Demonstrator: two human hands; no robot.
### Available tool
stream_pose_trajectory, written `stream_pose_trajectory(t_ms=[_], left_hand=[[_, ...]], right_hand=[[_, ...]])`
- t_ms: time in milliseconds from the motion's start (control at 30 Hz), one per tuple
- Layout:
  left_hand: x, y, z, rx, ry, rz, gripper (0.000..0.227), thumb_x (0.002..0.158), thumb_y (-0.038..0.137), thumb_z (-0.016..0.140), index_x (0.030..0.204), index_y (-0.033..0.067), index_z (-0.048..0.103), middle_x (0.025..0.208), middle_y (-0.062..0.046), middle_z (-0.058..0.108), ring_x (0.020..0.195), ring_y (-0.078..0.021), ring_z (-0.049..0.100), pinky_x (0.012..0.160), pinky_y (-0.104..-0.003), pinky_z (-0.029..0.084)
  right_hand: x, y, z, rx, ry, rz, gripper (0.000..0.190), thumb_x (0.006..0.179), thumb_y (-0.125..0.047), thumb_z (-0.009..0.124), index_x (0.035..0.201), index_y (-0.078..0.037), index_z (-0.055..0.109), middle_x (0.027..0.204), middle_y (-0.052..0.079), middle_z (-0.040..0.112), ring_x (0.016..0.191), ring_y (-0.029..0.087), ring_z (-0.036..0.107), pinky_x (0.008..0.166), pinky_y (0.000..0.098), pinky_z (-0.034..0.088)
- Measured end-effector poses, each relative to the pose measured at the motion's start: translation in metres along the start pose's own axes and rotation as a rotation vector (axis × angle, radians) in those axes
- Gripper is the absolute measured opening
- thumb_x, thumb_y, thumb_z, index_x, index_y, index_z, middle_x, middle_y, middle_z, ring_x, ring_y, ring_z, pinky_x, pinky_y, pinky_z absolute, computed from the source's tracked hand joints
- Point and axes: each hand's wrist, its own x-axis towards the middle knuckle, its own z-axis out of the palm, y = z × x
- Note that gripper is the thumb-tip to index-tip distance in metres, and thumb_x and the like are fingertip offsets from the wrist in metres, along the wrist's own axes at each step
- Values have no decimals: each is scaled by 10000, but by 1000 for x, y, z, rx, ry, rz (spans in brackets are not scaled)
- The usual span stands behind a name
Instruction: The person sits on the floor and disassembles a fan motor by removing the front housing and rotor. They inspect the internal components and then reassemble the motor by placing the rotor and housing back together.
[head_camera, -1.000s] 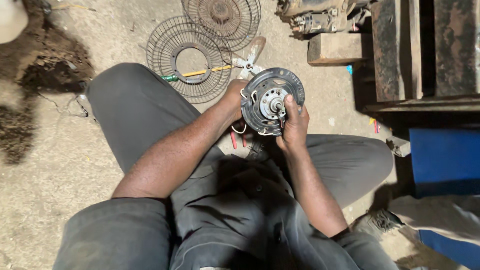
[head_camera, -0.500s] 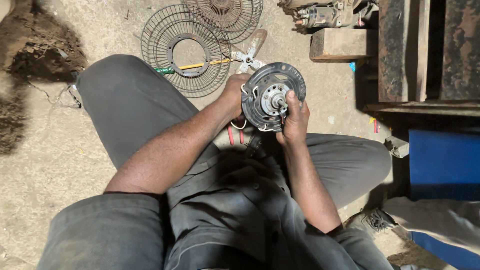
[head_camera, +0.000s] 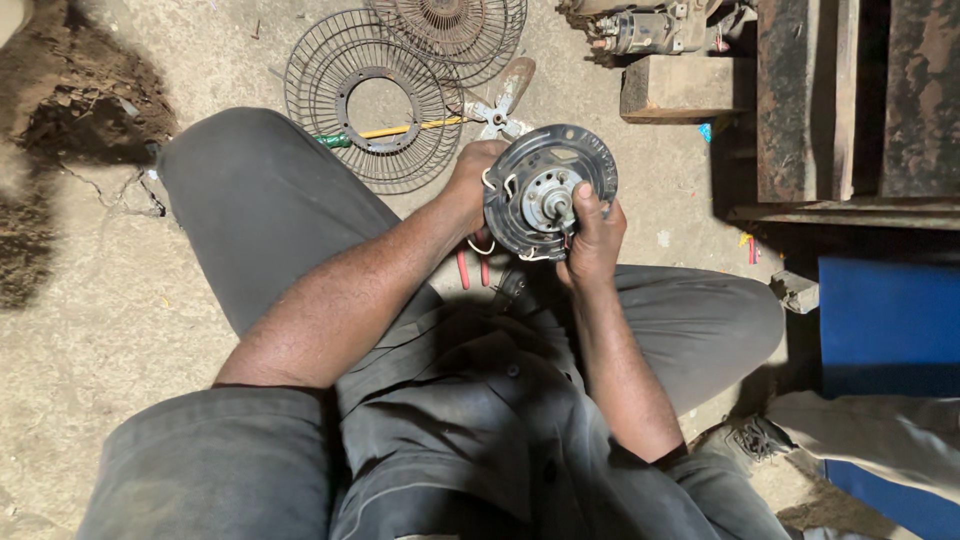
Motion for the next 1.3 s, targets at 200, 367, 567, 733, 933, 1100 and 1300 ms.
stream_pose_trajectory(t_ms=[200, 367, 567, 733, 933, 1100, 1300], left_hand=[[11, -14, -3, -88, 33, -23, 107, 871, -34, 623, 803, -102, 669, 704, -154, 669, 523, -216, 628, 443, -372, 519], [21, -19, -5, -76, 38, -56, 131, 856, -48, 617, 730, -70, 647, 676, -142, 647, 510, -217, 609, 426, -387, 493], [26, -20, -7, -70, 62, -102, 131, 855, -42, 621, 726, -62, 618, 676, -139, 621, 493, -217, 594, 405, -395, 478], [25, -17, -3, -105, 85, -111, 102, 850, -58, 603, 752, -77, 626, 697, -142, 625, 509, -217, 611, 424, -382, 490], [24, -16, -2, -157, 105, -33, 117, 829, -51, 635, 718, -86, 631, 686, -138, 622, 509, -211, 586, 416, -379, 464], [27, -15, -4, 27, 107, 23, 87, 804, -43, 674, 735, -83, 641, 694, -137, 649, 528, -205, 597, 447, -361, 471], [21, -11, -2, -81, 36, 40, 100, 839, -13, 682, 843, -112, 679, 738, -151, 697, 569, -207, 653, 488, -343, 522]], right_hand=[[-4, 2, 1, -22, 36, 13, 501, 934, -304, 787, 1274, 22, 616, 1142, 116, 709, 1002, 196, 696, 906, 361, 598], [-6, 0, 4, -7, 37, 14, 509, 946, -308, 779, 1288, 29, 613, 1150, 110, 707, 1017, 199, 692, 918, 363, 590], [-8, 2, 6, -39, 55, 9, 525, 950, -326, 771, 1296, 33, 607, 1161, 118, 701, 1031, 199, 691, 924, 365, 592], [-3, 5, 7, -39, 77, -3, 558, 944, -347, 778, 1303, 38, 593, 1166, 127, 687, 1030, 212, 684, 916, 377, 592], [9, 5, 6, -43, 40, 24, 570, 942, -378, 776, 1293, 33, 596, 1165, 135, 694, 1031, 220, 694, 914, 378, 596], [13, -1, 5, 2, 28, 68, 596, 918, -393, 794, 1274, 44, 602, 1152, 147, 703, 1021, 234, 708, 907, 389, 610], [14, -1, 4, -50, 27, 24, 595, 897, -386, 817, 1259, 35, 605, 1123, 142, 709, 987, 225, 711, 884, 381, 613]])
